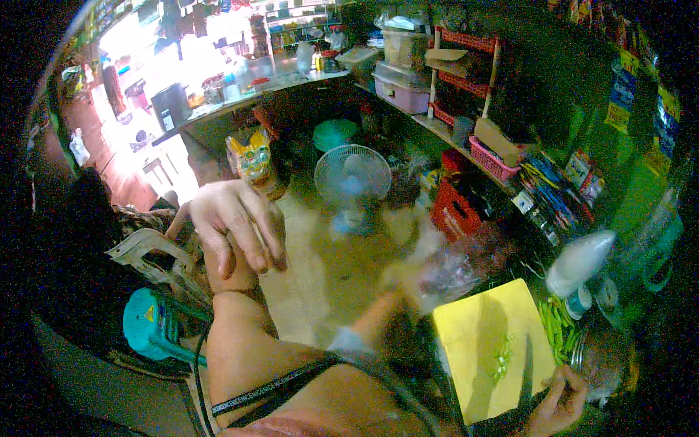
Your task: The person chops green vegetables on a yellow cutting board using a knife. They gather the chopped pieces into a plastic bag and then wash their hands in a sink.
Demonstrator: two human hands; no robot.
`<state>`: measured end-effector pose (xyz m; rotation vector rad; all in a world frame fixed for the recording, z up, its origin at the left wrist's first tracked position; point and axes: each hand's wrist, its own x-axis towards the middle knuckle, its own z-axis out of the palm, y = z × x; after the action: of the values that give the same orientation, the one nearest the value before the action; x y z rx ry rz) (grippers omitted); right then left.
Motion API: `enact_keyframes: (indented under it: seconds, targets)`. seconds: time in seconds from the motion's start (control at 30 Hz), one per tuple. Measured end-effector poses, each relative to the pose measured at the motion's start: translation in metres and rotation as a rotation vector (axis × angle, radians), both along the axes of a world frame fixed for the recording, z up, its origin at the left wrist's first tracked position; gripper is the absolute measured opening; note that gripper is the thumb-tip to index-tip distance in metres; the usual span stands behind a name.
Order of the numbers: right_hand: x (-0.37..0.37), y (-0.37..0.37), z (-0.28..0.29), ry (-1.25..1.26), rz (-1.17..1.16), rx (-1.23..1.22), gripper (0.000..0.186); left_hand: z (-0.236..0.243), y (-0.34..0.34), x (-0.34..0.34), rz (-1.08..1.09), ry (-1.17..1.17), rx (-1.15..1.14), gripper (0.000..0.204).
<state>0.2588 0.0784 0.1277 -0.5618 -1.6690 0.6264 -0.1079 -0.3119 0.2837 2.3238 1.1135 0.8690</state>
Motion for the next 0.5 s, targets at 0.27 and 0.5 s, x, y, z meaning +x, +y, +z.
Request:
enact_keyframes:
  seconds: [0.27,0.5]
  targets:
    - [-0.025,-0.077,0.05,-0.292,0.179,0.103,0.01,-0.234,0.093,-0.04,0.999,0.65,-0.476,0.05]
    - [0.044,-0.08,-0.008,-0.539,-0.085,-0.322,0.015,-0.31,0.184,-0.022,1.073,-0.334,-0.338,0.046]
